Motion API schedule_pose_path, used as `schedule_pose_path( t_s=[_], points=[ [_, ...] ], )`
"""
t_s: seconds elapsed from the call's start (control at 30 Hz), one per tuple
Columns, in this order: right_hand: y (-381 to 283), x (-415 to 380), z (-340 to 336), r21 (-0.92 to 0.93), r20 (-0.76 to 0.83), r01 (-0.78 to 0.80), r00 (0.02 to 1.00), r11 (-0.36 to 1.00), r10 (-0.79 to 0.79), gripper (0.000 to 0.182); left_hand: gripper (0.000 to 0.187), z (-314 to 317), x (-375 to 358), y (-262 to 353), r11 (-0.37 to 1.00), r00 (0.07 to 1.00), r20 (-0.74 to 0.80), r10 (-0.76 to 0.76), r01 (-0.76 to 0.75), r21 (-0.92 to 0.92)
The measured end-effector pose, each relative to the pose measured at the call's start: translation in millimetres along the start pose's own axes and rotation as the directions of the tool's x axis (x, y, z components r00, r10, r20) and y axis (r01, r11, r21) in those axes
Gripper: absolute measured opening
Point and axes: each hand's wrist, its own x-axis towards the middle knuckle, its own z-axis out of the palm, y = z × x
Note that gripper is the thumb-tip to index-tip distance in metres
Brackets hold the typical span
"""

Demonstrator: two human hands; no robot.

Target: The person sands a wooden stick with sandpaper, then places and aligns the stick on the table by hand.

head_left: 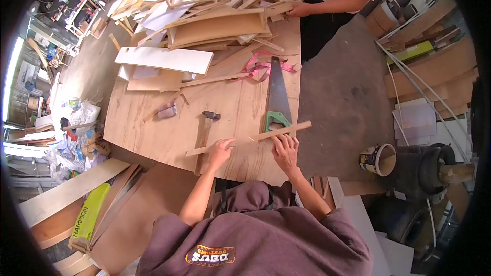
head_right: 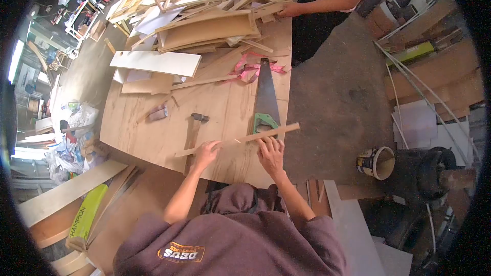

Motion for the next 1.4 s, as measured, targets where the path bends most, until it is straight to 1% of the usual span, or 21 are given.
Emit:
schedule_pose_path(
  t_s=[0.03, 0.07, 0.1, 0.13, 0.17, 0.2, 0.27, 0.3, 0.37, 0.5, 0.57, 0.67, 0.8, 0.93, 1.0, 1.07, 1.13, 1.27, 1.33, 1.4],
  points=[
    [-8, 5, -10, 0.01, 0.084, -0.018, 0.996, 1.0, 0.017, 0.038, 0.035, 5, 3, 2, 0.999, 0.997, 0.063, 0.039, -0.04, 0.022],
    [-10, 6, -9, 0.004, 0.083, -0.026, 0.996, 1.0, 0.026, 0.038, 0.035, 10, 5, 4, 0.996, 0.989, 0.126, 0.077, -0.083, 0.04],
    [-11, 6, -6, 0.074, 0.159, -0.017, 0.987, 0.997, 0.005, 0.039, 0.035, 18, 6, 3, 0.995, 0.987, 0.133, 0.084, -0.09, 0.037],
    [-8, 4, 0, 0.144, 0.229, -0.011, 0.973, 0.99, -0.022, 0.041, 0.035, 27, 9, 1, 0.991, 0.978, 0.172, 0.122, -0.13, 0.034],
    [-6, -1, 8, 0.121, 0.26, 0.022, 0.964, 0.992, -0.053, 0.044, 0.036, 36, 11, -2, 0.985, 0.965, 0.209, 0.159, -0.169, 0.031],
    [-4, -8, 16, 0.117, 0.258, 0.016, 0.965, 0.993, -0.046, 0.044, 0.036, 41, 13, 0, 0.984, 0.963, 0.213, 0.165, -0.175, 0.029],
    [-1, -16, 28, 0.143, 0.414, -0.055, 0.91, 0.988, -0.009, 0.046, 0.036, 47, 17, 4, 0.972, 0.942, 0.26, 0.214, -0.231, 0.039],
    [-2, -18, 27, 0.144, 0.395, -0.047, 0.919, 0.988, -0.014, 0.044, 0.036, 48, 18, 6, 0.972, 0.941, 0.263, 0.215, -0.233, 0.04],
    [-2, -19, 26, 0.125, 0.386, -0.037, 0.922, 0.991, -0.014, 0.042, 0.034, 52, 19, 11, 0.954, 0.931, 0.224, 0.288, -0.3, 0.02],
    [2, -24, 31, 0.1, 0.372, -0.03, 0.928, 0.995, -0.009, 0.037, 0.034, 51, 17, 29, 0.969, 0.944, 0.244, 0.224, -0.243, 0.051],
    [5, -25, 35, 0.096, 0.372, -0.039, 0.928, 0.995, 0.0, 0.036, 0.036, 58, 19, 26, 0.951, 0.937, 0.23, 0.264, -0.293, 0.1],
    [7, -21, 37, 0.076, 0.356, -0.035, 0.935, 0.997, 0.006, 0.033, 0.036, 66, 24, 22, 0.95, 0.944, 0.181, 0.277, -0.297, 0.093],
    [12, -13, 40, 0.073, 0.31, -0.004, 0.951, 0.997, -0.019, 0.03, 0.037, 71, 30, 19, 0.957, 0.951, 0.18, 0.251, -0.272, 0.1],
    [14, -11, 44, 0.084, 0.333, -0.02, 0.943, 0.996, -0.009, 0.028, 0.037, 74, 36, 16, 0.955, 0.95, 0.166, 0.263, -0.281, 0.097],
    [16, -11, 46, 0.002, 0.303, -0.002, 0.953, 1.0, 0.001, 0.028, 0.037, 77, 43, 15, 0.952, 0.949, 0.16, 0.272, -0.289, 0.095],
    [19, -8, 48, -0.026, 0.274, 0.022, 0.962, 0.999, -0.014, 0.03, 0.036, 82, 49, 14, 0.946, 0.949, 0.132, 0.287, -0.302, 0.114],
    [23, -8, 50, -0.06, 0.246, 0.037, 0.969, 0.998, -0.022, 0.031, 0.036, 80, 56, 18, 0.948, 0.948, 0.157, 0.278, -0.297, 0.117],
    [29, 0, 48, -0.029, 0.294, -0.016, 0.955, 0.999, 0.024, 0.033, 0.035, 74, 65, 33, 0.959, 0.956, 0.172, 0.239, -0.26, 0.114],
    [29, -5, 52, -0.021, 0.307, -0.038, 0.951, 0.999, 0.043, 0.033, 0.036, 76, 66, 27, 0.96, 0.951, 0.199, 0.235, -0.259, 0.108],
    [28, -7, 54, -0.08, 0.241, 0.002, 0.97, 0.997, 0.018, 0.03, 0.037, 75, 67, 23, 0.959, 0.946, 0.222, 0.236, -0.264, 0.102]
  ],
)
